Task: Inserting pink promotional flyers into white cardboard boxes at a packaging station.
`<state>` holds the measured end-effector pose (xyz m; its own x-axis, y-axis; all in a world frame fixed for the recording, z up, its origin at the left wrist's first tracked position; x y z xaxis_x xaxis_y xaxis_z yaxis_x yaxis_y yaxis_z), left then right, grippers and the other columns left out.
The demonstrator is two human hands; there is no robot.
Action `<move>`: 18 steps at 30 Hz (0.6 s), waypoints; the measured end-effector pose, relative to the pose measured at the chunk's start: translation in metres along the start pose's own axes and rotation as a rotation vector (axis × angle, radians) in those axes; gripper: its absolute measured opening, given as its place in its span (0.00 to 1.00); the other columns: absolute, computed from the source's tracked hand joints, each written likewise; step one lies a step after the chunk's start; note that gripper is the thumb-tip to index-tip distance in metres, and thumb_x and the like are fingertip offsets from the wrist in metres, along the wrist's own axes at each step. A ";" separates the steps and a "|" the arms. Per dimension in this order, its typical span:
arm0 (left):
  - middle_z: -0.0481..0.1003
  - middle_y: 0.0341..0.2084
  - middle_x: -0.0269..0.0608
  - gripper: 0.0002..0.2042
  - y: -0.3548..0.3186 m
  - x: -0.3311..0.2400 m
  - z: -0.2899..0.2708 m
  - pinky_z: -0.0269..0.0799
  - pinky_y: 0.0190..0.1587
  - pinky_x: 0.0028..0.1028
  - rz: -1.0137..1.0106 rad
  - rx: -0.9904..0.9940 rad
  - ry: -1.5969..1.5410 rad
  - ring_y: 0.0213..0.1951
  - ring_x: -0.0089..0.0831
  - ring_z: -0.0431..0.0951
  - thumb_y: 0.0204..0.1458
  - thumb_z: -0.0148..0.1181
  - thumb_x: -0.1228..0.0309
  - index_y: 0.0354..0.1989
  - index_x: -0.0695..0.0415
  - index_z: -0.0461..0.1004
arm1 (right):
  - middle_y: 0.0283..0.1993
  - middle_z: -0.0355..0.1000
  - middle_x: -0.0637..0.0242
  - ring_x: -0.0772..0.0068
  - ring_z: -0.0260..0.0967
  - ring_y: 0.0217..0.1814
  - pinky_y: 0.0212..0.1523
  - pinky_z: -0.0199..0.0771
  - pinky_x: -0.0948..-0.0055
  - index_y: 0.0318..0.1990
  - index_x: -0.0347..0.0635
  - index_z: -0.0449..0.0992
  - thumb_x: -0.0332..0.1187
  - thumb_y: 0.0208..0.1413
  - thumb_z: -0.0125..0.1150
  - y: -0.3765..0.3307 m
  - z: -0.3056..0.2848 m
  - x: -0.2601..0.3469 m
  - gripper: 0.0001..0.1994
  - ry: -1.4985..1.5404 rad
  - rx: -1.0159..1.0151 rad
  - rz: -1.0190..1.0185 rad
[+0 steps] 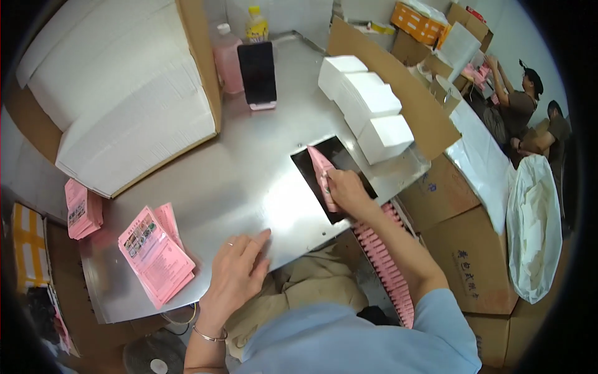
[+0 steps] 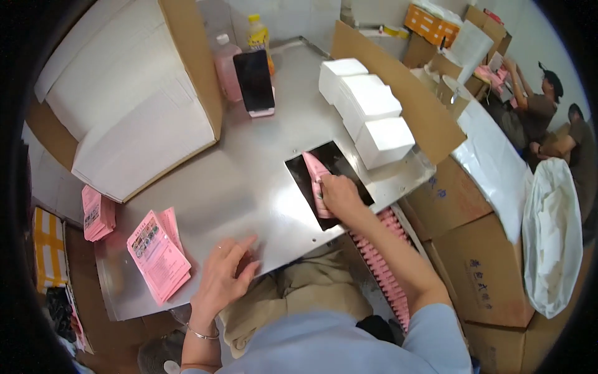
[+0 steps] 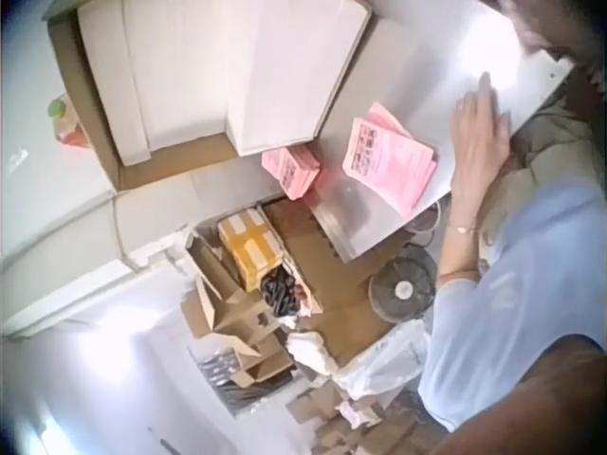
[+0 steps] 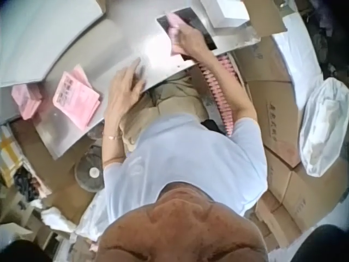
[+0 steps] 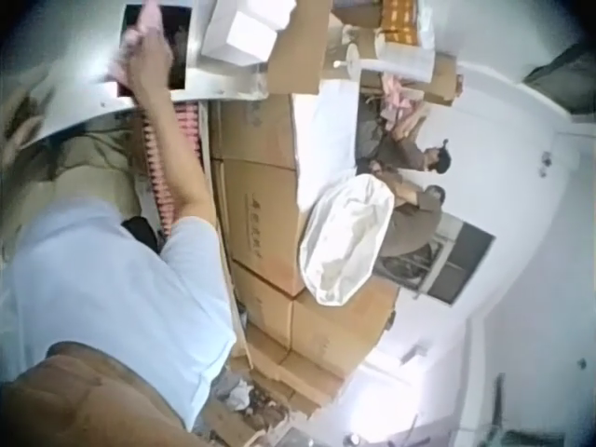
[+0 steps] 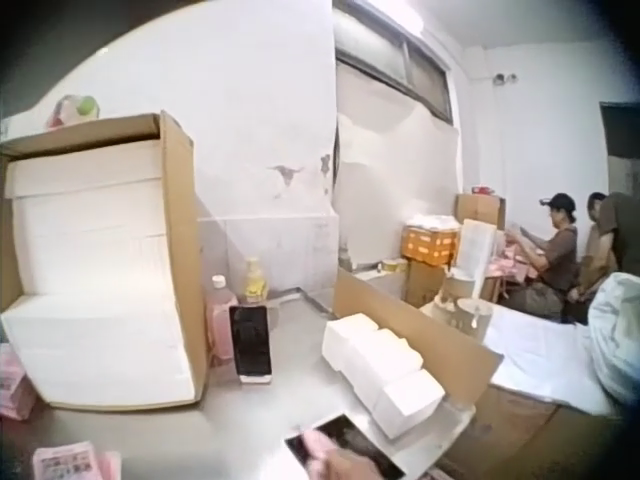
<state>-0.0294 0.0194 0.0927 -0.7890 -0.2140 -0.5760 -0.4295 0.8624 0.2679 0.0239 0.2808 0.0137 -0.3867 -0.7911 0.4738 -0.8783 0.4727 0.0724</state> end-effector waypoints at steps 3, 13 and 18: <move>0.75 0.34 0.44 0.12 -0.018 0.005 -0.034 0.69 0.44 0.42 -0.027 -0.140 0.033 0.40 0.47 0.74 0.42 0.59 0.79 0.37 0.59 0.75 | 0.30 0.76 0.53 0.49 0.76 0.35 0.38 0.76 0.53 0.36 0.39 0.77 0.32 0.56 0.56 -0.014 -0.013 0.005 0.07 -0.370 0.216 -0.008; 0.73 0.37 0.48 0.07 -0.087 0.102 -0.106 0.61 0.56 0.47 -0.440 -0.233 0.657 0.46 0.47 0.72 0.56 0.53 0.75 0.42 0.59 0.71 | 0.36 0.70 0.59 0.58 0.67 0.46 0.44 0.64 0.57 0.38 0.40 0.79 0.35 0.56 0.61 -0.014 -0.130 -0.042 0.09 -0.492 -0.656 -0.008; 0.72 0.36 0.48 0.05 0.021 0.019 0.011 0.69 0.43 0.39 0.045 -0.158 -0.092 0.40 0.48 0.73 0.55 0.55 0.79 0.39 0.60 0.70 | 0.44 0.71 0.57 0.53 0.67 0.50 0.48 0.66 0.55 0.44 0.37 0.78 0.26 0.51 0.60 -0.017 -0.136 -0.041 0.12 -0.386 -0.773 -0.075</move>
<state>-0.0483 0.0389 0.0789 -0.7684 -0.1278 -0.6271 -0.4641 0.7859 0.4085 0.0931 0.3576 0.1129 -0.5271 -0.8409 0.1229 -0.5218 0.4344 0.7342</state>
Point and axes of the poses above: each hand's wrist, its own y-axis towards the middle knuckle, its own z-axis out of the palm, x = y × z, the point moved 8 cm from there along y, towards the middle knuckle
